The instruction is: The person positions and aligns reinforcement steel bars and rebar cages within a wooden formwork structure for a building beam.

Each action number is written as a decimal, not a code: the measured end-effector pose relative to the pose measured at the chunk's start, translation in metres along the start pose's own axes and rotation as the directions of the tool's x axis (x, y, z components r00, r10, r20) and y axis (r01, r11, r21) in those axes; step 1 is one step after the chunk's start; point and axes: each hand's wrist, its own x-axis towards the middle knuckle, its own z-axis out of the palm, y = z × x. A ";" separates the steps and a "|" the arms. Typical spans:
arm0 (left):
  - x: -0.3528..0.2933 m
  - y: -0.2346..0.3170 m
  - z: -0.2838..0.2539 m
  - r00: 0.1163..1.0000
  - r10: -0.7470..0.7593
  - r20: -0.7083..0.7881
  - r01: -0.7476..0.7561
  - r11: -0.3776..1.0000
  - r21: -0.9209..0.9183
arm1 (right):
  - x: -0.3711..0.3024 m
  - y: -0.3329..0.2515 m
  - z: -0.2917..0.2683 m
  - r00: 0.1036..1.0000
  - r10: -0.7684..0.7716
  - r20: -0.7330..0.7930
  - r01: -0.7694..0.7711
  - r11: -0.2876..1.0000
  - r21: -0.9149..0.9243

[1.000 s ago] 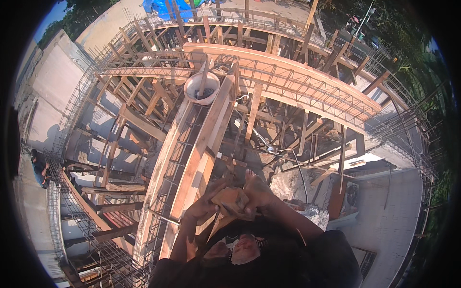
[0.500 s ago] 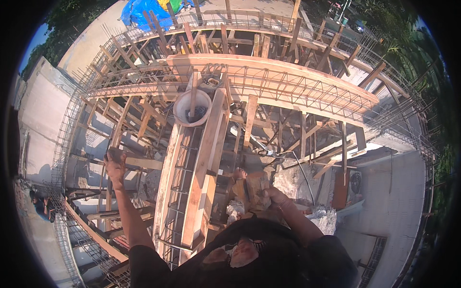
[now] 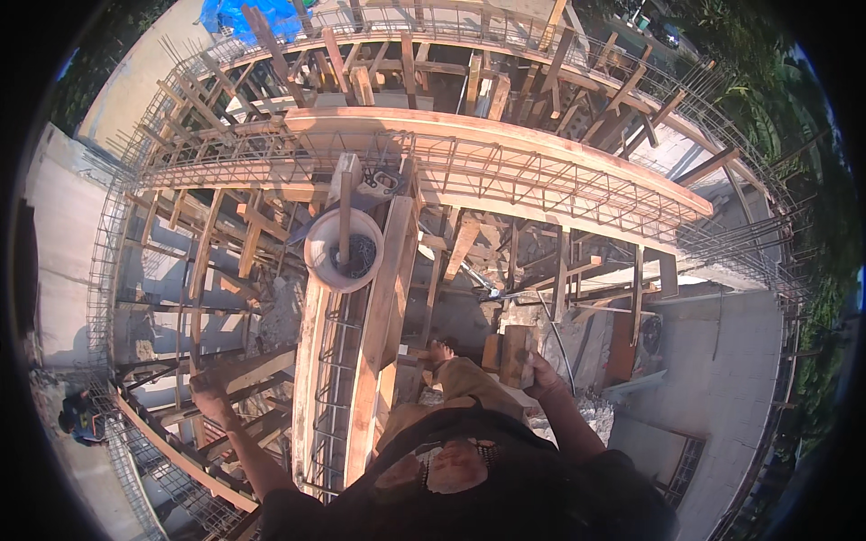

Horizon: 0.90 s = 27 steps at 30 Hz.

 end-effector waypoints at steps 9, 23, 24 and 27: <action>0.003 0.021 0.002 0.995 -0.075 -0.062 0.076 0.997 0.023 | -0.016 -0.049 -0.006 0.975 -0.216 -0.048 0.215 0.976 -0.016; 0.002 0.006 0.035 0.932 -0.192 -0.309 0.205 0.979 0.008 | 0.042 -0.192 0.120 0.773 -0.626 -0.098 0.435 0.637 -0.637; 0.013 0.027 0.018 0.912 -0.404 0.067 0.383 0.900 0.210 | 0.063 -0.210 0.122 0.740 -0.668 -0.085 0.449 0.583 -0.677; 0.014 0.049 0.025 0.910 -0.381 -0.164 0.410 0.885 0.218 | 0.144 -0.284 0.164 0.703 -0.710 0.046 0.429 0.371 -0.823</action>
